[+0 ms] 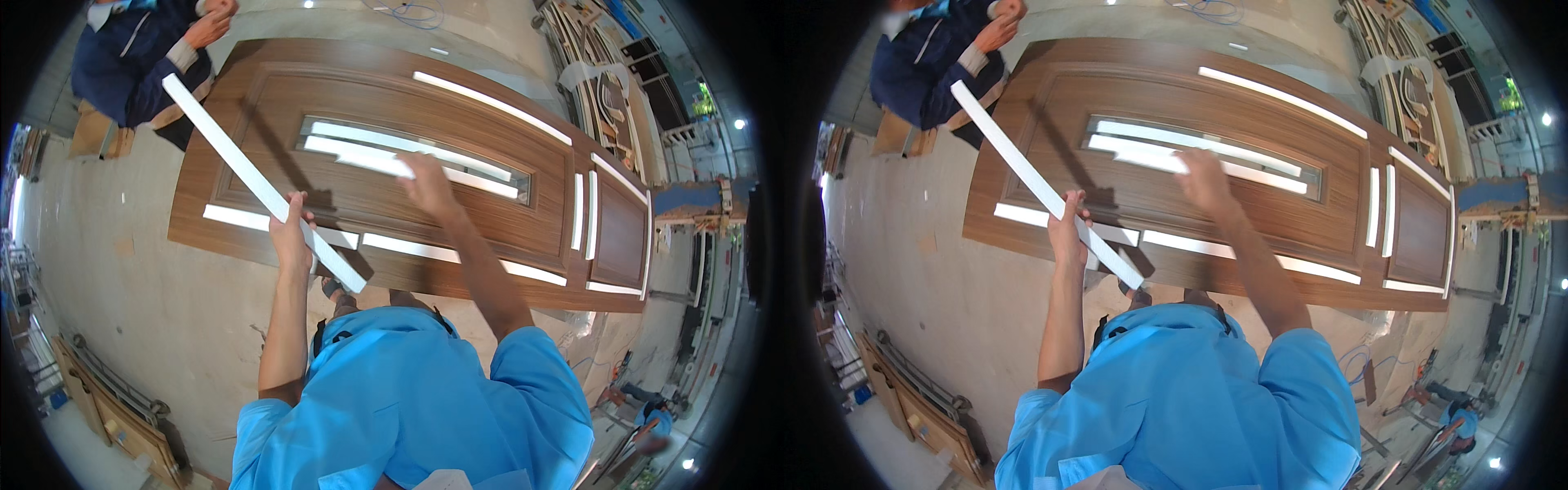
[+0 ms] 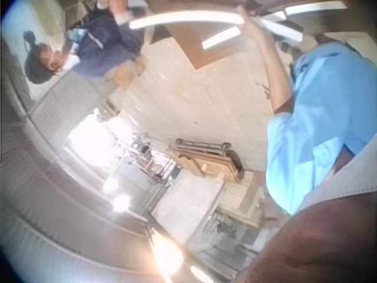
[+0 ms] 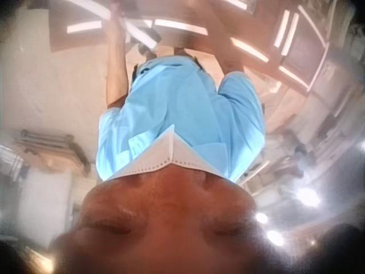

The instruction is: The person lifts and positions a large wooden door on a metal stand, then places white trim strips along its edges and panels. They secure the strips using masking tape while another person assists nearby.

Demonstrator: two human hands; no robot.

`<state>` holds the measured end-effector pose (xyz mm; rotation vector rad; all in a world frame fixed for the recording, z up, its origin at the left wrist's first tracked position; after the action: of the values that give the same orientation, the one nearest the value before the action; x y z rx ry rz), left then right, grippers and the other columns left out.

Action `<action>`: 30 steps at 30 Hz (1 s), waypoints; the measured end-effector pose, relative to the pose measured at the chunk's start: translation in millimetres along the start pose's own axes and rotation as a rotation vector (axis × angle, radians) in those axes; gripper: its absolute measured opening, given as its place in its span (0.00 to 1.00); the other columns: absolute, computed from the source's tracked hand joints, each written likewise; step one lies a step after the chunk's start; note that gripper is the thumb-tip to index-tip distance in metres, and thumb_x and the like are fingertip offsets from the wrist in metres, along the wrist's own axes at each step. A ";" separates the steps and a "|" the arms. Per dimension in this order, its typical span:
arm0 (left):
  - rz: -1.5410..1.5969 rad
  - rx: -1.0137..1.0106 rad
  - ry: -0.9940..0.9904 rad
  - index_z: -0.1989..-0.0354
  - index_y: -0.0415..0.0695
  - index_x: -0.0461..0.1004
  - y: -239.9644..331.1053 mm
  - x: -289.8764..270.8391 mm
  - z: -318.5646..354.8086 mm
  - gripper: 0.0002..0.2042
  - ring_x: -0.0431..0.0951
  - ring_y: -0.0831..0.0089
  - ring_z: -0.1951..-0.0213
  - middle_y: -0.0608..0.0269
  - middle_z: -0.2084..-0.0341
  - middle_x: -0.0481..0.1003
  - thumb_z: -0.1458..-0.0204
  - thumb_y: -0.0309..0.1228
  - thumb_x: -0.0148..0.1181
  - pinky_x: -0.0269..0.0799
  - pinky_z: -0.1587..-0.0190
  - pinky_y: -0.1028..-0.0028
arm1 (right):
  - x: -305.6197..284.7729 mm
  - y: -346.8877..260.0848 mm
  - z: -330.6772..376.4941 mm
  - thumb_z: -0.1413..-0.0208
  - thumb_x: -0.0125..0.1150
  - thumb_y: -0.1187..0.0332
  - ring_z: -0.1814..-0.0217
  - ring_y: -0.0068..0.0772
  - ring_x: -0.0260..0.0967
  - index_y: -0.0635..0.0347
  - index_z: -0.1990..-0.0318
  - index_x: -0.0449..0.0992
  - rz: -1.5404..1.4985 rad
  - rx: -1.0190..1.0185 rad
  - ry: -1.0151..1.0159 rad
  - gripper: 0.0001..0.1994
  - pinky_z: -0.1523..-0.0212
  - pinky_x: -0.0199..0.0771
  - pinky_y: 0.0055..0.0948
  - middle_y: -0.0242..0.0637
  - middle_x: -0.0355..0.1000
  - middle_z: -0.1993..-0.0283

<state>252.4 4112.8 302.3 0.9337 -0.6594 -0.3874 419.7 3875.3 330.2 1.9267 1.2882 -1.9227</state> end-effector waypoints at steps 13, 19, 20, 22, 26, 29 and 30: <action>-0.103 0.000 0.133 0.43 0.37 0.64 -40.1 12.0 83.9 0.22 0.72 0.76 0.68 0.55 0.57 0.77 0.36 0.42 0.51 0.70 0.69 0.75 | -29.8 159.7 49.3 0.47 0.68 0.60 0.46 0.45 0.67 0.55 0.50 0.78 0.113 0.012 -0.025 0.18 0.46 0.66 0.45 0.37 0.73 0.49; 0.165 0.075 0.213 0.45 0.37 0.63 -49.5 4.1 114.9 0.19 0.73 0.72 0.67 0.54 0.59 0.74 0.37 0.38 0.50 0.72 0.68 0.74 | -17.4 173.5 39.8 0.47 0.68 0.63 0.48 0.46 0.68 0.55 0.50 0.78 0.124 0.064 -0.031 0.17 0.48 0.68 0.46 0.40 0.75 0.50; 0.140 0.093 0.213 0.45 0.37 0.63 -49.3 3.4 117.6 0.18 0.73 0.71 0.67 0.54 0.59 0.74 0.37 0.37 0.50 0.73 0.68 0.74 | -16.5 172.9 39.1 0.47 0.68 0.64 0.46 0.45 0.68 0.54 0.49 0.78 0.142 0.059 -0.042 0.17 0.46 0.68 0.46 0.39 0.74 0.50; 0.099 0.122 0.291 0.46 0.38 0.63 -47.4 -6.0 123.2 0.17 0.74 0.69 0.66 0.53 0.60 0.73 0.37 0.36 0.50 0.74 0.68 0.72 | -17.6 166.9 38.9 0.48 0.68 0.65 0.45 0.44 0.68 0.54 0.49 0.77 0.162 0.021 -0.053 0.18 0.44 0.67 0.45 0.40 0.74 0.50; 0.065 0.043 0.270 0.47 0.40 0.63 -43.2 -21.7 127.9 0.18 0.73 0.70 0.71 0.52 0.61 0.72 0.34 0.42 0.47 0.72 0.73 0.72 | -37.2 144.6 39.4 0.50 0.69 0.69 0.49 0.48 0.68 0.59 0.51 0.77 0.088 -0.087 0.017 0.18 0.48 0.67 0.45 0.42 0.73 0.55; 0.114 0.041 0.216 0.46 0.40 0.63 -29.0 -44.4 130.4 0.21 0.72 0.72 0.73 0.54 0.63 0.72 0.34 0.47 0.41 0.69 0.74 0.73 | -57.9 127.1 40.3 0.49 0.67 0.70 0.48 0.50 0.68 0.61 0.52 0.76 -0.030 -0.099 0.052 0.17 0.47 0.68 0.45 0.45 0.74 0.53; 0.057 0.034 0.232 0.44 0.40 0.63 -23.8 -56.9 129.4 0.23 0.71 0.73 0.74 0.55 0.63 0.72 0.33 0.47 0.40 0.68 0.75 0.73 | -64.3 118.3 42.2 0.48 0.67 0.70 0.50 0.50 0.70 0.62 0.52 0.76 -0.085 -0.113 0.044 0.16 0.48 0.69 0.44 0.46 0.74 0.54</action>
<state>122.9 4053.3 317.1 0.9732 -0.4801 -0.2130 473.4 3745.0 324.1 1.8988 1.4797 -1.8111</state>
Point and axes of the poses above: each hand's wrist, its own z-axis away from the middle knuckle, its own x-axis out of the palm, y = z × x, the point moved 8 cm from there along -z, towards the middle knuckle
